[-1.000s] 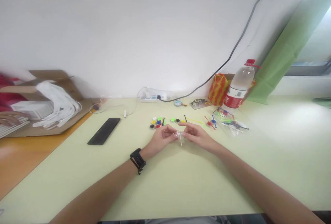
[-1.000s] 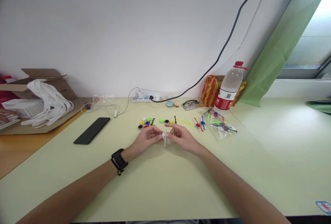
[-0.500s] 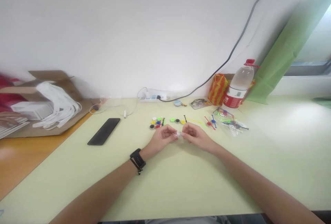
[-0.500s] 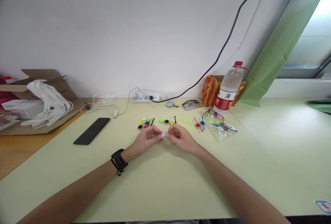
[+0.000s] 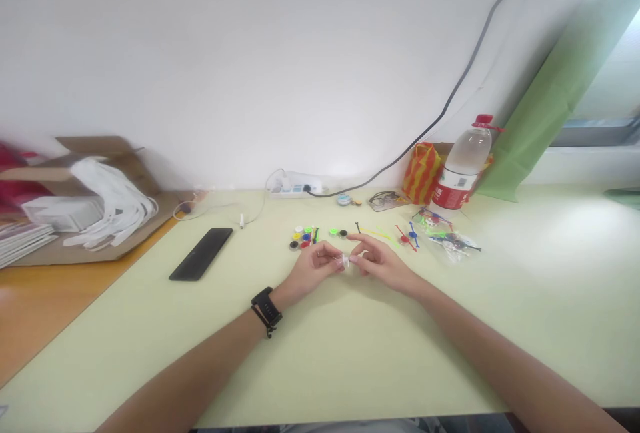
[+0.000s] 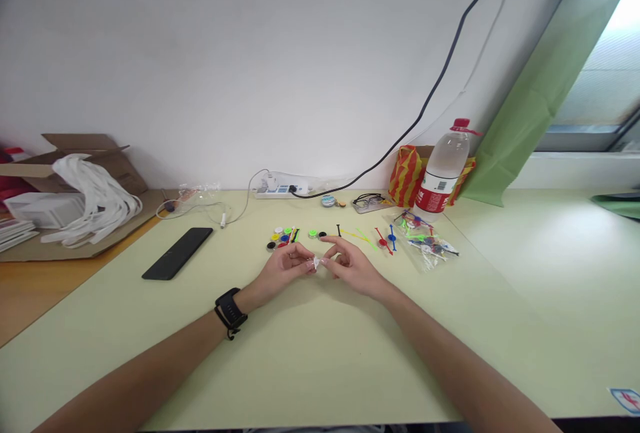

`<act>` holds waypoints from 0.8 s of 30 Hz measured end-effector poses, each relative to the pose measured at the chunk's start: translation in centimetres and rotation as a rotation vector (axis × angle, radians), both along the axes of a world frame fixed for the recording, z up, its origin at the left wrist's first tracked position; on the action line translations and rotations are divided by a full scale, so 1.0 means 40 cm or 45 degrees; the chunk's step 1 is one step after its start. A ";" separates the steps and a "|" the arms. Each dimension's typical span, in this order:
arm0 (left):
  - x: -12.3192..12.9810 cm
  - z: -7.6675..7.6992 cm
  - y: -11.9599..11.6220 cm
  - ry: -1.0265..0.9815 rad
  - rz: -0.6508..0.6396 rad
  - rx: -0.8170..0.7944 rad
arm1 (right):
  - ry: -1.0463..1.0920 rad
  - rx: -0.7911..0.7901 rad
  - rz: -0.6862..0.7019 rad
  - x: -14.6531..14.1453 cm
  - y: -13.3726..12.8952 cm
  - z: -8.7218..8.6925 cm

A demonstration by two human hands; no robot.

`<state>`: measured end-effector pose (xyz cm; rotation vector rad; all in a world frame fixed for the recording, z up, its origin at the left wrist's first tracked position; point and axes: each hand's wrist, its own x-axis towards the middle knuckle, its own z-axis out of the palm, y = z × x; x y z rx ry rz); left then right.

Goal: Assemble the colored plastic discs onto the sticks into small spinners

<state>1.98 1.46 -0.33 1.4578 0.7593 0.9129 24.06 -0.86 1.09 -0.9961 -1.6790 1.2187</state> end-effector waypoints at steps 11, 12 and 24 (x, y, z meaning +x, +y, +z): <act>0.004 0.006 -0.002 -0.026 0.031 -0.039 | -0.079 0.096 -0.064 0.009 0.014 -0.009; 0.004 0.008 -0.003 -0.021 0.035 -0.041 | -0.062 0.048 -0.091 0.005 0.014 -0.013; 0.003 0.005 -0.002 0.018 0.036 -0.047 | 0.432 -0.336 -0.006 0.022 0.015 0.012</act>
